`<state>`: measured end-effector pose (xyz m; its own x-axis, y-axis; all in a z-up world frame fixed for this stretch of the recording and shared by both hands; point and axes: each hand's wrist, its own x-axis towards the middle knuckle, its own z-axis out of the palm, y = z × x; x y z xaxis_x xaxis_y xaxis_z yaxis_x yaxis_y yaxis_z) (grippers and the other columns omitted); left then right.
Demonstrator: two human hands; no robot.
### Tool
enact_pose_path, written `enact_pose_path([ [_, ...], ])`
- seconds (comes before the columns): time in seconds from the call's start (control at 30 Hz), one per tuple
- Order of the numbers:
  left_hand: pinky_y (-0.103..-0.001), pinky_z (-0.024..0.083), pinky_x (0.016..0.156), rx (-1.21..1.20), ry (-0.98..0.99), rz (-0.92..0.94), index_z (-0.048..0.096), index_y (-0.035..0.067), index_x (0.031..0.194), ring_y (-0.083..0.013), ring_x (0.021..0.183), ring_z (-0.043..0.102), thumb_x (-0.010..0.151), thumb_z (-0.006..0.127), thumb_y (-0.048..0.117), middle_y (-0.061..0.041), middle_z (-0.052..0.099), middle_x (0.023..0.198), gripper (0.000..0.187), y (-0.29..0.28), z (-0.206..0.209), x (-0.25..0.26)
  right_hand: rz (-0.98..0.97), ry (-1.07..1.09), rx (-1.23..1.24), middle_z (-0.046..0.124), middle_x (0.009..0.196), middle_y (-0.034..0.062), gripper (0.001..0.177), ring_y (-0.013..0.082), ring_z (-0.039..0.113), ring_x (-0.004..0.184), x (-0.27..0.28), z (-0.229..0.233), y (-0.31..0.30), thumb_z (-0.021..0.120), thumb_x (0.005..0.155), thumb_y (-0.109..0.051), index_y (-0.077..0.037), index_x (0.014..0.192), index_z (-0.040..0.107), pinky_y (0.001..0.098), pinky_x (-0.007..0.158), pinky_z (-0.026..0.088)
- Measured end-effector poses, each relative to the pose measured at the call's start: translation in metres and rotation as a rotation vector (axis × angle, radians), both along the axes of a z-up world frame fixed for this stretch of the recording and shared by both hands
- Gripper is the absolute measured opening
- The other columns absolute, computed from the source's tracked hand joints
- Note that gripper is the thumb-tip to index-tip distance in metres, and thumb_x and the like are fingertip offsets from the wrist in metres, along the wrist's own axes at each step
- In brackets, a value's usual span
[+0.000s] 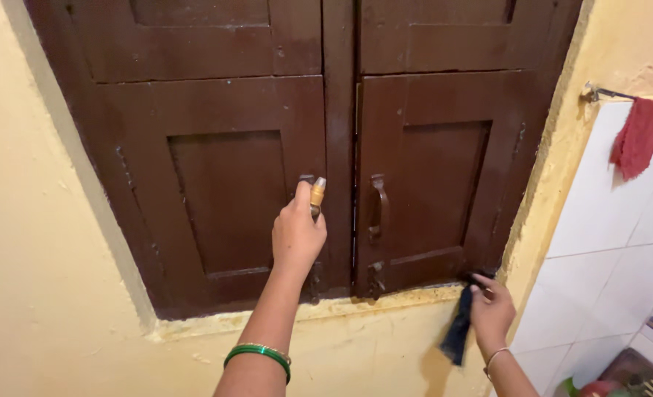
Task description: The person sprays a liquid cleaner onto a brown wooden cabinet and wipes the surface with a dark cloth. They open the cabinet doors to clean the interior frame and edges, then close the doors and continue wiping the exterior panels and handles.
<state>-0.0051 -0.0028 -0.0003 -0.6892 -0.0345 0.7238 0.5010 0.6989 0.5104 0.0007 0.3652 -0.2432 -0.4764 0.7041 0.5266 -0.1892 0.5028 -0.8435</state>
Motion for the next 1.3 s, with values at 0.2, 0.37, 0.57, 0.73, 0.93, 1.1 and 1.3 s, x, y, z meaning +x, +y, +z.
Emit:
enact_pose_path([
  [0.2, -0.057, 0.054, 0.073, 0.002, -0.012, 0.007, 0.048, 0.014, 0.122, -0.0466, 0.092, 0.068, 0.087, 0.068, 0.008, -0.019, 0.071, 0.099, 0.041, 0.002, -0.002, -0.002, 0.405, 0.227, -0.357, 0.069, 0.106, 0.0059, 0.031, 0.0143, 0.064, 0.096, -0.052, -0.020, -0.063, 0.075, 0.086, 0.001, -0.003, 0.116, 0.068, 0.0267, 0.086, 0.054],
  [0.37, -0.057, 0.054, 0.072, -0.006, 0.007, 0.016, 0.047, 0.013, 0.119, -0.0467, 0.092, 0.068, 0.086, 0.068, 0.007, -0.019, 0.072, 0.099, 0.040, 0.001, -0.003, 0.004, 0.534, 0.202, -0.226, 0.069, 0.105, 0.0053, 0.024, 0.0136, 0.067, 0.096, -0.032, -0.006, -0.162, 0.068, 0.087, 0.006, -0.002, 0.110, 0.068, 0.0246, 0.087, 0.054],
  [0.57, -0.056, 0.054, 0.072, 0.009, -0.008, 0.018, 0.048, 0.013, 0.119, -0.0458, 0.091, 0.069, 0.087, 0.068, 0.008, -0.019, 0.072, 0.098, 0.038, 0.003, -0.002, 0.004, 0.284, 0.321, 0.133, 0.059, 0.106, 0.0082, 0.019, 0.0170, 0.064, 0.092, -0.012, 0.042, -0.123, 0.074, 0.085, 0.005, -0.004, 0.101, 0.072, 0.0269, 0.081, 0.053],
  [0.73, -0.057, 0.054, 0.073, 0.005, -0.021, 0.053, 0.048, 0.014, 0.120, -0.0463, 0.091, 0.069, 0.088, 0.068, 0.009, -0.019, 0.072, 0.096, 0.038, 0.004, -0.004, 0.001, 0.207, 0.350, -0.183, 0.045, 0.125, 0.0049, 0.029, 0.0151, 0.058, 0.091, -0.018, 0.072, -0.071, 0.072, 0.085, 0.005, -0.007, 0.111, 0.070, 0.0274, 0.086, 0.052],
  [0.93, -0.057, 0.055, 0.072, -0.018, 0.012, 0.076, 0.047, 0.013, 0.119, -0.0461, 0.091, 0.069, 0.086, 0.068, 0.008, -0.019, 0.072, 0.098, 0.039, 0.006, -0.005, 0.000, 0.248, 0.278, 0.346, 0.065, 0.119, 0.0108, 0.027, 0.0299, 0.066, 0.111, 0.006, 0.072, -0.144, 0.064, 0.084, 0.008, -0.006, 0.107, 0.069, 0.0353, 0.095, 0.053],
  [1.1, -0.057, 0.055, 0.073, -0.026, 0.014, 0.098, 0.047, 0.011, 0.117, -0.0467, 0.091, 0.069, 0.087, 0.068, 0.009, -0.021, 0.071, 0.097, 0.037, 0.006, -0.003, 0.002, 0.345, 0.161, 0.585, 0.066, 0.121, 0.0123, 0.033, 0.0345, 0.063, 0.114, 0.023, 0.095, -0.140, 0.065, 0.081, 0.008, -0.007, 0.111, 0.068, 0.0409, 0.095, 0.054],
  [1.3, -0.057, 0.053, 0.072, 0.002, 0.035, 0.103, 0.049, 0.012, 0.116, -0.0474, 0.090, 0.068, 0.088, 0.067, 0.009, -0.021, 0.072, 0.094, 0.033, 0.006, -0.004, 0.005, 0.231, 0.141, 0.908, 0.065, 0.121, 0.0123, 0.050, 0.0355, 0.060, 0.115, 0.018, 0.101, -0.044, 0.061, 0.068, 0.014, -0.006, 0.113, 0.068, 0.0450, 0.100, 0.051],
])
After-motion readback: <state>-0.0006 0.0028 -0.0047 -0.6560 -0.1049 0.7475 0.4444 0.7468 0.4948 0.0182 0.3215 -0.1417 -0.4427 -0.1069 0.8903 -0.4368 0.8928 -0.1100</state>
